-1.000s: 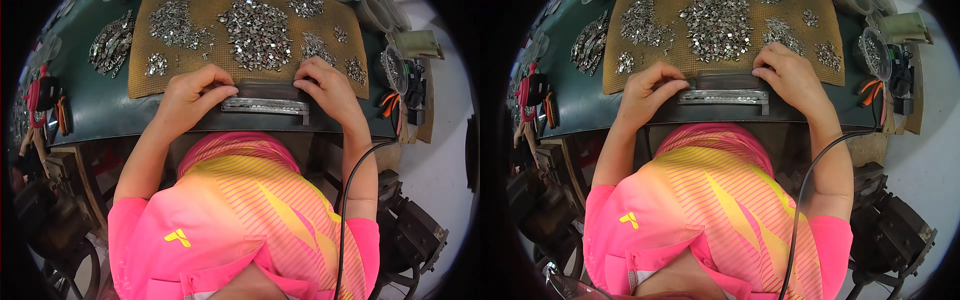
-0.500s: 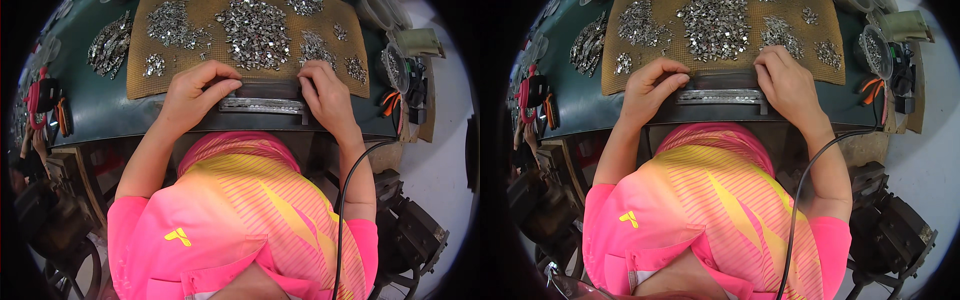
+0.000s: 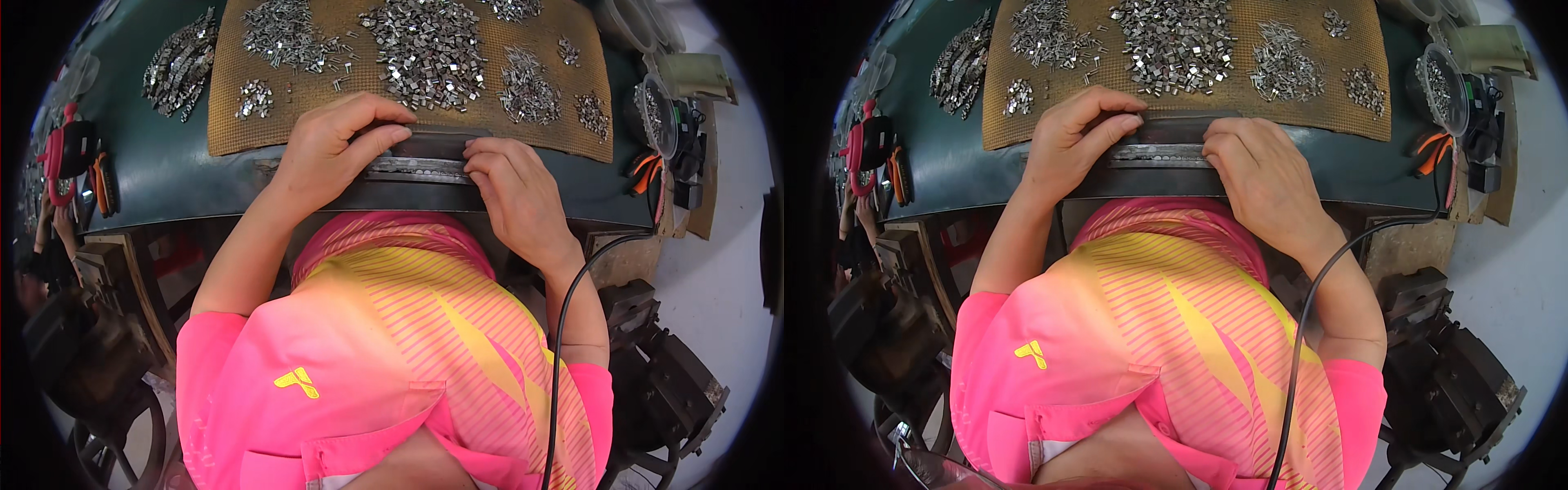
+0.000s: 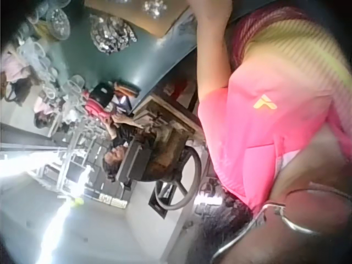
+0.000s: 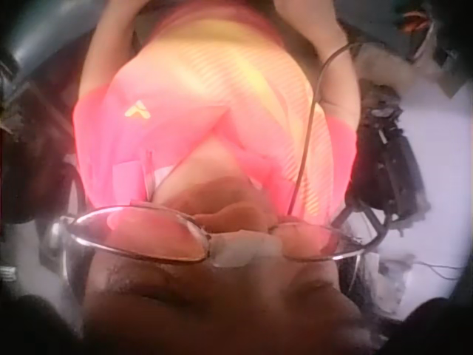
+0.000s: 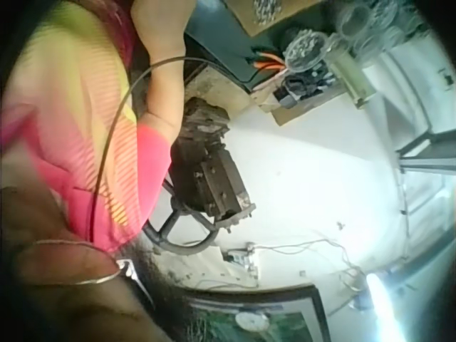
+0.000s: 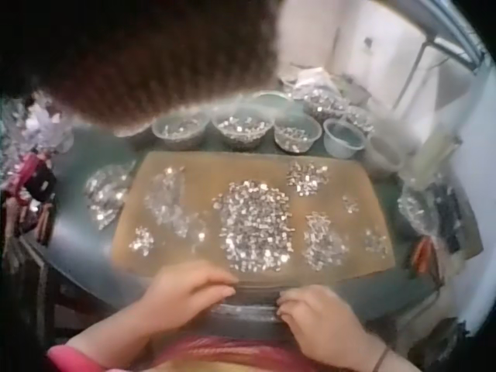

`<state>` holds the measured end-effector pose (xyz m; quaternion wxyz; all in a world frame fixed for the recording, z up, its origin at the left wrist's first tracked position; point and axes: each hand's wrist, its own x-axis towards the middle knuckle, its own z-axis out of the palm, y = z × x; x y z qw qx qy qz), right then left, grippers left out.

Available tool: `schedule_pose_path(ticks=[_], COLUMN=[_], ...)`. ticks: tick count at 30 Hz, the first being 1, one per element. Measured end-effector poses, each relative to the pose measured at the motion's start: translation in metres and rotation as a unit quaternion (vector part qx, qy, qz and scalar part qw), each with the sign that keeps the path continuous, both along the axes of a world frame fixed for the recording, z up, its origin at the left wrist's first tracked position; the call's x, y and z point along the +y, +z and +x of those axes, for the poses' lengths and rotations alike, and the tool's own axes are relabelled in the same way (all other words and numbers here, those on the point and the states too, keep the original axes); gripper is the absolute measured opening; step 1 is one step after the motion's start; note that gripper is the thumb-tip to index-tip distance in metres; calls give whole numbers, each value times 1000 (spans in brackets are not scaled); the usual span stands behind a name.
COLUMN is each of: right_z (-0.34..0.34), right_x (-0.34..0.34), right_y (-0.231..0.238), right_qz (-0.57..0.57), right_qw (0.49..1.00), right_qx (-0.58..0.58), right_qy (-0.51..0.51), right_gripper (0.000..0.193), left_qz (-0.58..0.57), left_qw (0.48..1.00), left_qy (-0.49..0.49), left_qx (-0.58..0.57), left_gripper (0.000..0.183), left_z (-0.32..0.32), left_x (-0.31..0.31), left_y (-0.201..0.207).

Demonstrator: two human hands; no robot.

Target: The person inserts small metal pieces into a metal mold by hand, places the mold into a press machine, and presses it by turning the machine wheel.

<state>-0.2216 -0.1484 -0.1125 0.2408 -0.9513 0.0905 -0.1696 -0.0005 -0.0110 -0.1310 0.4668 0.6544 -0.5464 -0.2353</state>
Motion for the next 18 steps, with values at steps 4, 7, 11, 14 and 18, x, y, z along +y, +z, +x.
schedule_pose_path(ticks=[4,7,11,14,18], right_z=[0,0,0,0,3], right_x=[1,-1,-1,-1,1], right_y=[0,2,3,6,4], right_qz=[-1,-1,2,6,-6], right_qw=[1000,1000,1000,1000,1000], right_qx=[0,5,8,17,18], right_qy=[-2,7,8,8,0], right_gripper=[17,16,15,15,15], left_qz=[-9,21,48,36,-24], left_qw=[1000,998,996,999,998], left_qy=[3,19,19,-13,-36], left_qx=[9,64,69,0,-54], left_gripper=[21,22,20,16,13], left_z=[-2,-4,-3,-2,-2], left_x=[0,1,2,2,0], left_y=[-5,-4,-2,-2,-4])
